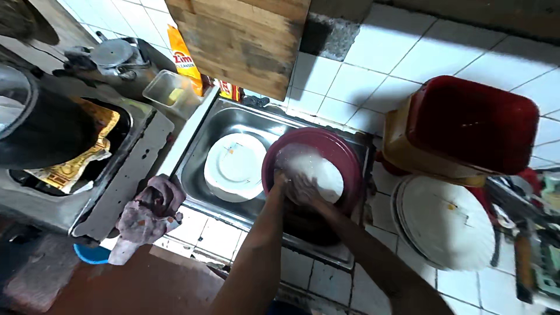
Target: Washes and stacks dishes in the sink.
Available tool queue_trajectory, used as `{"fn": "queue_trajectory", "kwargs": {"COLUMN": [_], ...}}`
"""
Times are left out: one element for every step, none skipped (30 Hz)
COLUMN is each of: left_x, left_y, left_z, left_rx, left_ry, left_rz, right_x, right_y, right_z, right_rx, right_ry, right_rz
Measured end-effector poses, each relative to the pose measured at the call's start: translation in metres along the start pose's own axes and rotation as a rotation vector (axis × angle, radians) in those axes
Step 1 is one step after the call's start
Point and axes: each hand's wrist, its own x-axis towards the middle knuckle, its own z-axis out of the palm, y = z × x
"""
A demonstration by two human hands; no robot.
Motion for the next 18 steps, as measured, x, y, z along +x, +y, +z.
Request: {"fn": "queue_trajectory", "kwargs": {"left_x": [-0.002, -0.004, -0.005, -0.007, -0.010, -0.006, -0.003, 0.002, 0.007, 0.010, 0.012, 0.012, 0.008, 0.005, 0.004, 0.004, 0.004, 0.004], "left_y": [0.001, 0.000, -0.003, -0.002, 0.001, -0.001, -0.001, -0.002, -0.005, -0.009, -0.011, -0.011, -0.012, -0.012, -0.012, -0.011, -0.009, -0.006], "left_z": [0.000, -0.001, -0.001, -0.002, -0.004, -0.003, -0.001, 0.000, 0.002, 0.003, 0.005, 0.004, 0.003, 0.003, 0.004, 0.005, 0.003, 0.002], "left_rx": [-0.011, -0.026, -0.029, -0.009, 0.010, -0.020, -0.089, -0.156, -0.198, -0.195, -0.162, -0.108, -0.081, -0.072, -0.069, -0.065, -0.034, -0.001], "left_ry": [0.005, 0.010, 0.010, -0.005, -0.019, -0.008, 0.014, 0.034, 0.041, 0.039, 0.025, 0.001, -0.015, -0.024, -0.024, -0.011, -0.013, -0.027], "left_rz": [0.014, 0.031, 0.049, 0.059, 0.047, 0.033, 0.022, 0.016, 0.010, 0.015, 0.024, 0.025, 0.018, 0.010, 0.006, -0.002, -0.012, -0.009], "right_x": [-0.015, -0.029, -0.036, -0.036, -0.028, -0.018, -0.008, 0.000, 0.003, 0.008, 0.013, 0.015, 0.012, 0.001, -0.019, -0.045, -0.070, -0.092], "right_y": [0.011, 0.024, 0.036, 0.045, 0.050, 0.047, 0.035, 0.016, -0.002, -0.014, -0.021, -0.025, -0.028, -0.031, -0.035, -0.038, -0.036, -0.029], "right_z": [-0.004, -0.011, -0.023, -0.033, -0.038, -0.039, -0.042, -0.045, -0.046, -0.039, -0.028, -0.014, 0.001, 0.011, 0.011, 0.003, -0.008, -0.021], "right_rx": [-0.032, -0.042, -0.047, -0.063, -0.077, -0.060, -0.007, 0.057, 0.147, 0.206, 0.215, 0.199, 0.182, 0.149, 0.103, 0.064, 0.030, -0.011], "right_ry": [-0.005, -0.001, -0.024, -0.031, -0.011, 0.003, -0.013, -0.045, -0.100, -0.104, -0.050, 0.029, 0.076, 0.094, 0.057, -0.027, -0.106, -0.144], "right_rz": [-0.031, -0.014, 0.059, 0.149, 0.226, 0.290, 0.355, 0.405, 0.421, 0.384, 0.294, 0.177, 0.083, 0.034, 0.042, 0.076, 0.121, 0.169]}}
